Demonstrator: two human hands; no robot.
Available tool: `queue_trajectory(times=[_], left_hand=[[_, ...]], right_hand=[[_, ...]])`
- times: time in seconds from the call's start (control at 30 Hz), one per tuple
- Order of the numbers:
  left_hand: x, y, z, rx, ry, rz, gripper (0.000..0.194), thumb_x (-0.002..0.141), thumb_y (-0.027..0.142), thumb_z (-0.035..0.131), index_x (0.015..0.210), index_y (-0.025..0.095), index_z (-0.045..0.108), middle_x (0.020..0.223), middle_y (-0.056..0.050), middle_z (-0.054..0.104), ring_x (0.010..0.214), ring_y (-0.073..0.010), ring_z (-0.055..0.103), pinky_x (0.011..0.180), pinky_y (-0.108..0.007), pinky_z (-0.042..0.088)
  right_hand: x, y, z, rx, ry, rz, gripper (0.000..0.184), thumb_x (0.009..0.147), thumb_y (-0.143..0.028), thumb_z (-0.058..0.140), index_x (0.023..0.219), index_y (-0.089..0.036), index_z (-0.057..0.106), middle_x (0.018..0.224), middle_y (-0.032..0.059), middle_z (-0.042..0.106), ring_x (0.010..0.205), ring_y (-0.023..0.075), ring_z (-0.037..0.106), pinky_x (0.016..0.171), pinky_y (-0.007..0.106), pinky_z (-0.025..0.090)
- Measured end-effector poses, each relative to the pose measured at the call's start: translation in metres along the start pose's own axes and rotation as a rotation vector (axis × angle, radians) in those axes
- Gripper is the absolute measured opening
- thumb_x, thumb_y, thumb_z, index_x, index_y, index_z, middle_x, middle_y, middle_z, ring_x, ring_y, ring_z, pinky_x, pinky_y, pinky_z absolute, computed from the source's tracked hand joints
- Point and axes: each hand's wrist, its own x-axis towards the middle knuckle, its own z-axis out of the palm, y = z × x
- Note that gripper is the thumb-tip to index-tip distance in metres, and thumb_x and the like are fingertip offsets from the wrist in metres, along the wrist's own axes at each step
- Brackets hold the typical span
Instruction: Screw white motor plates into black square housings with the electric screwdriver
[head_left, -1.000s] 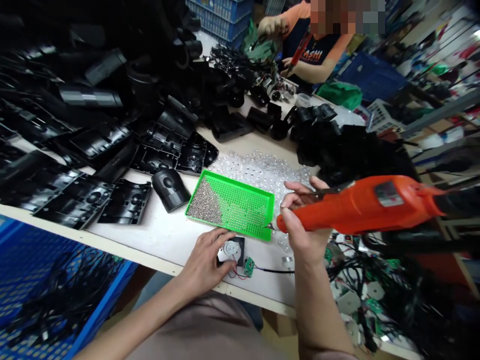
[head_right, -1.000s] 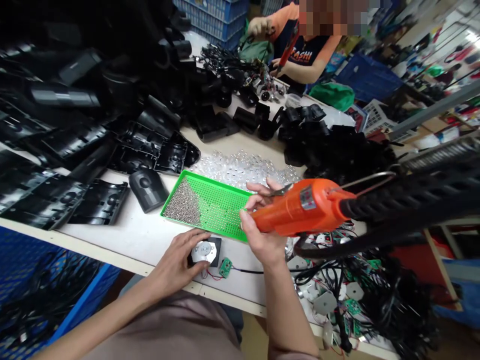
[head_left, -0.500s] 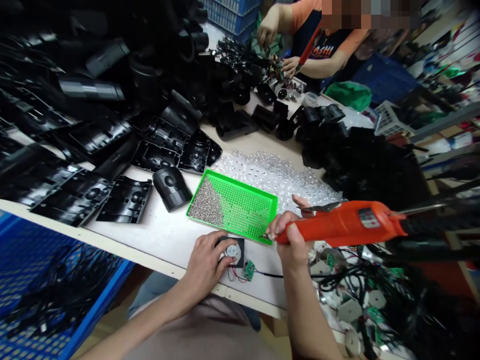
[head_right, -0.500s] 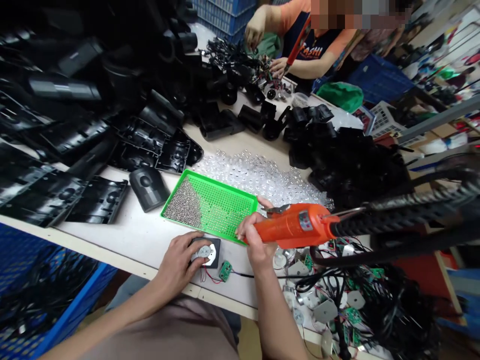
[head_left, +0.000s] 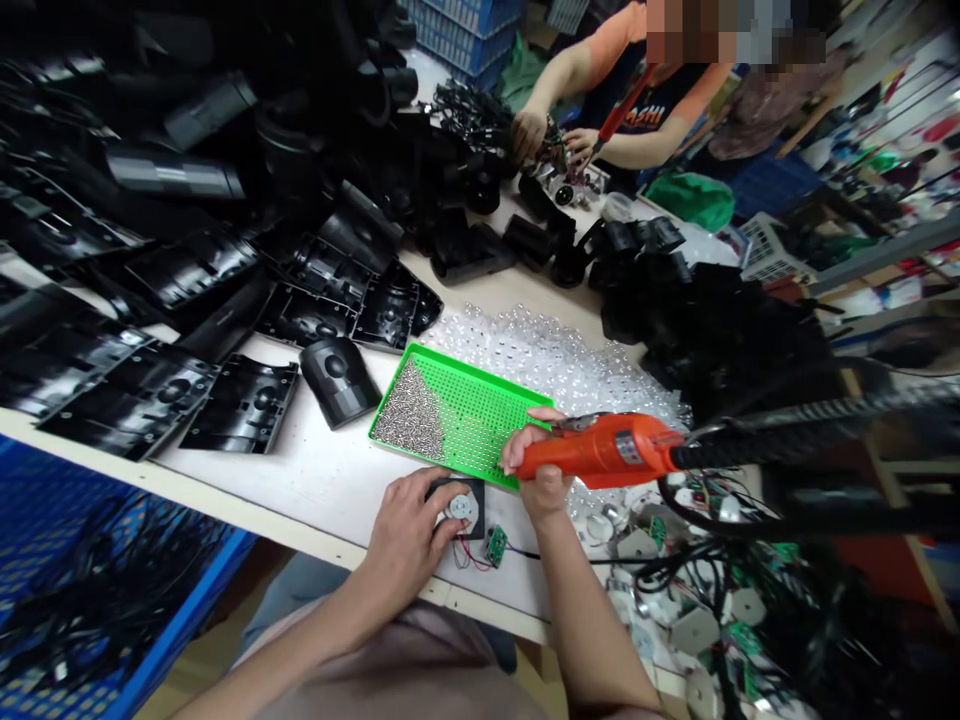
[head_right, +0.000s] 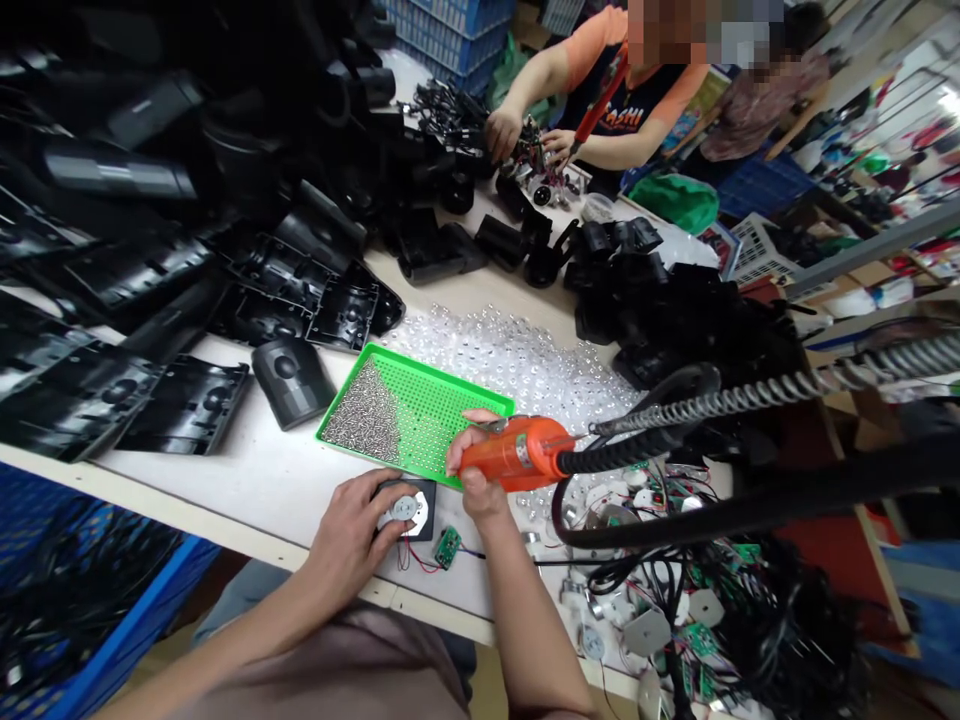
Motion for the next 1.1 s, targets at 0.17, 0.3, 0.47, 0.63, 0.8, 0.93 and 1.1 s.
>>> queue_trajectory(times=[0.17, 0.3, 0.47, 0.63, 0.8, 0.93, 1.1], left_hand=[[0.0, 0.0, -0.001, -0.015, -0.015, -0.003, 0.024, 0.096, 0.03, 0.05, 0.117, 0.026, 0.059, 0.117, -0.008, 0.059, 0.109, -0.0254, 0.055, 0.091, -0.041, 0.042], [0.0, 0.0, 0.0, -0.015, -0.008, -0.009, 0.023, 0.095, 0.031, 0.05, 0.116, 0.026, 0.06, 0.117, -0.008, 0.06, 0.109, -0.0258, 0.055, 0.091, -0.042, 0.043], [-0.001, -0.002, -0.002, -0.049, 0.015, 0.04, 0.028, 0.095, 0.031, 0.052, 0.122, 0.026, 0.056, 0.119, -0.009, 0.059, 0.112, -0.0264, 0.055, 0.09, -0.042, 0.044], [-0.004, 0.005, -0.016, -0.094, 0.075, 0.047, 0.047, 0.09, 0.023, 0.052, 0.136, 0.024, 0.044, 0.127, -0.012, 0.055, 0.12, -0.0282, 0.049, 0.097, -0.046, 0.041], [-0.003, 0.016, -0.028, -0.073, 0.194, 0.156, 0.03, 0.092, 0.029, 0.058, 0.122, 0.027, 0.059, 0.097, -0.004, 0.066, 0.097, -0.0226, 0.058, 0.084, -0.039, 0.043], [-0.001, 0.02, -0.031, -0.107, 0.117, 0.1, 0.016, 0.094, 0.032, 0.056, 0.099, 0.028, 0.071, 0.08, -0.001, 0.067, 0.082, -0.0188, 0.058, 0.075, -0.036, 0.042], [-0.005, 0.018, -0.027, -0.251, 0.092, -0.004, 0.018, 0.094, 0.036, 0.057, 0.091, 0.028, 0.073, 0.079, -0.001, 0.069, 0.08, -0.0186, 0.06, 0.073, -0.036, 0.043]], right_hand=[[-0.001, 0.004, 0.002, 0.024, -0.005, -0.004, 0.055, 0.069, -0.077, 0.052, 0.066, -0.023, 0.052, 0.052, -0.0045, 0.042, 0.044, 0.0126, 0.041, 0.042, 0.026, 0.032], [-0.001, 0.001, 0.005, 0.016, 0.001, -0.004, 0.053, 0.07, -0.074, 0.055, 0.063, -0.022, 0.052, 0.052, -0.004, 0.043, 0.045, 0.0122, 0.042, 0.043, 0.026, 0.033], [0.005, -0.03, 0.012, 0.06, 0.093, -0.038, 0.051, 0.07, -0.074, 0.056, 0.072, -0.023, 0.058, 0.051, -0.0063, 0.04, 0.041, 0.0113, 0.038, 0.039, 0.024, 0.033], [0.004, -0.077, 0.026, 0.196, 0.111, -0.149, 0.057, 0.075, -0.075, 0.053, 0.111, -0.032, 0.057, 0.05, -0.0098, 0.04, 0.033, 0.0108, 0.034, 0.034, 0.024, 0.035], [-0.011, -0.088, 0.046, 0.328, 0.04, -0.108, 0.061, 0.075, -0.074, 0.056, 0.117, -0.029, 0.057, 0.048, -0.0096, 0.04, 0.03, 0.0101, 0.033, 0.031, 0.024, 0.034], [-0.019, -0.089, 0.057, 0.341, 0.041, -0.057, 0.063, 0.071, -0.075, 0.06, 0.113, -0.029, 0.058, 0.045, -0.0094, 0.041, 0.028, 0.0111, 0.034, 0.031, 0.025, 0.032], [-0.023, -0.092, 0.06, 0.372, 0.03, -0.042, 0.06, 0.071, -0.072, 0.062, 0.113, -0.03, 0.059, 0.046, -0.0093, 0.043, 0.029, 0.011, 0.037, 0.033, 0.025, 0.033]])
